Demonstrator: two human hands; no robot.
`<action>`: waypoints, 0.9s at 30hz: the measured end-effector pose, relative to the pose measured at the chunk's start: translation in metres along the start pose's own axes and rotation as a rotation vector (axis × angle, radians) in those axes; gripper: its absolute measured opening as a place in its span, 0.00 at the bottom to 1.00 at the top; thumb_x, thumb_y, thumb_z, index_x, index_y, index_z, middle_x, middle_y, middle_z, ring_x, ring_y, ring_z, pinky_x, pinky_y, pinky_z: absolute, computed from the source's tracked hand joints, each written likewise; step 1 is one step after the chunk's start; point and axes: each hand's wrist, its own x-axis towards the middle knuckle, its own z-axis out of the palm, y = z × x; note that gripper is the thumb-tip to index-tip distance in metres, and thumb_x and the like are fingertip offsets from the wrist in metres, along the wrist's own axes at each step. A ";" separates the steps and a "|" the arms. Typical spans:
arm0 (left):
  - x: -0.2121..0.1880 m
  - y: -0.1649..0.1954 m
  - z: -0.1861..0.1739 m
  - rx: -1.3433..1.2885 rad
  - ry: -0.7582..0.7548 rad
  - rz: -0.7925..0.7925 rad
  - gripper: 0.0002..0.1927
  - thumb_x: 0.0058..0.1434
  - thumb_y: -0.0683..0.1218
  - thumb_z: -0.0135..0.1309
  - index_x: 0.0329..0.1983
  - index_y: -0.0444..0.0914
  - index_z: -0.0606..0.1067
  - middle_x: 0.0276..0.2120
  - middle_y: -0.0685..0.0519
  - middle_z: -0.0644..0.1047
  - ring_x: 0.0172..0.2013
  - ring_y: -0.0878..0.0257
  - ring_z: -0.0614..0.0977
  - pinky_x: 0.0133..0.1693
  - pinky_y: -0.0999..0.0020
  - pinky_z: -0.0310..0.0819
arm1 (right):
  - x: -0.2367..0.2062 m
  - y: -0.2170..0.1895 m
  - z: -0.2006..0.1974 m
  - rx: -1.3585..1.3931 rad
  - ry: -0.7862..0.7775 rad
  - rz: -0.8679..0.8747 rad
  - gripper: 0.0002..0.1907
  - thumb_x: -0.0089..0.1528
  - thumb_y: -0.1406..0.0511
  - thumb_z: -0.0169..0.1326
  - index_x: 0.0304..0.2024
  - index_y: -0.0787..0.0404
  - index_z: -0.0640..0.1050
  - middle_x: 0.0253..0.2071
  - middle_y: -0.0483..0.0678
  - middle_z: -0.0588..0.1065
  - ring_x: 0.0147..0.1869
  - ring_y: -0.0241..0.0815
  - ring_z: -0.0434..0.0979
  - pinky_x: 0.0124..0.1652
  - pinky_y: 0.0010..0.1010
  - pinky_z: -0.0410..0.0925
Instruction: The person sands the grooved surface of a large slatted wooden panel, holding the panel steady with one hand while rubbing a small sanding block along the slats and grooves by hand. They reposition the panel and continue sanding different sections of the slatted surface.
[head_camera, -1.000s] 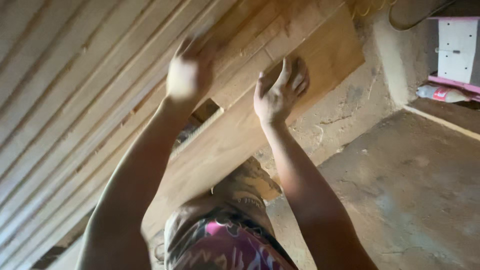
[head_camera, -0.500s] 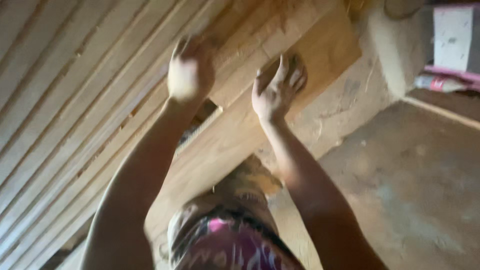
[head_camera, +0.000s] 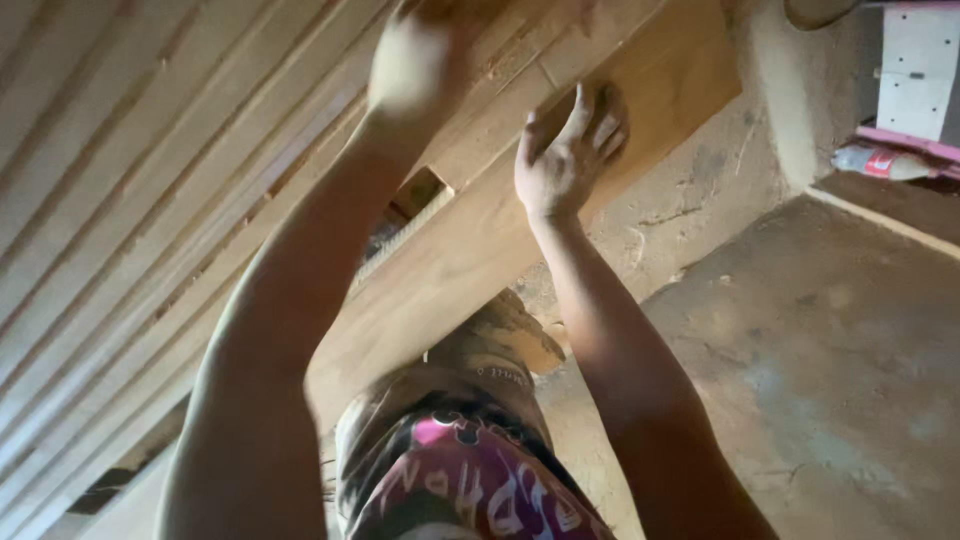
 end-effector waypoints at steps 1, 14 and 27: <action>0.009 -0.003 0.010 0.007 -0.011 0.001 0.12 0.58 0.36 0.54 0.44 0.38 0.79 0.49 0.46 0.79 0.48 0.46 0.80 0.50 0.53 0.78 | -0.001 0.001 0.001 0.008 0.008 -0.020 0.35 0.67 0.56 0.59 0.71 0.58 0.59 0.73 0.63 0.56 0.76 0.67 0.53 0.71 0.62 0.51; 0.030 0.012 0.013 0.024 -0.029 0.019 0.11 0.56 0.37 0.54 0.42 0.38 0.79 0.48 0.47 0.80 0.49 0.47 0.80 0.49 0.54 0.79 | 0.002 -0.005 -0.007 0.009 0.035 -0.040 0.36 0.66 0.55 0.60 0.69 0.61 0.61 0.72 0.65 0.56 0.75 0.68 0.53 0.70 0.62 0.49; -0.217 0.017 -0.208 0.254 -0.041 -0.345 0.02 0.64 0.40 0.62 0.35 0.38 0.80 0.34 0.48 0.77 0.39 0.50 0.80 0.42 0.55 0.76 | 0.005 -0.010 -0.007 -0.107 0.049 -0.061 0.36 0.66 0.52 0.58 0.68 0.64 0.62 0.67 0.71 0.57 0.71 0.70 0.54 0.65 0.62 0.49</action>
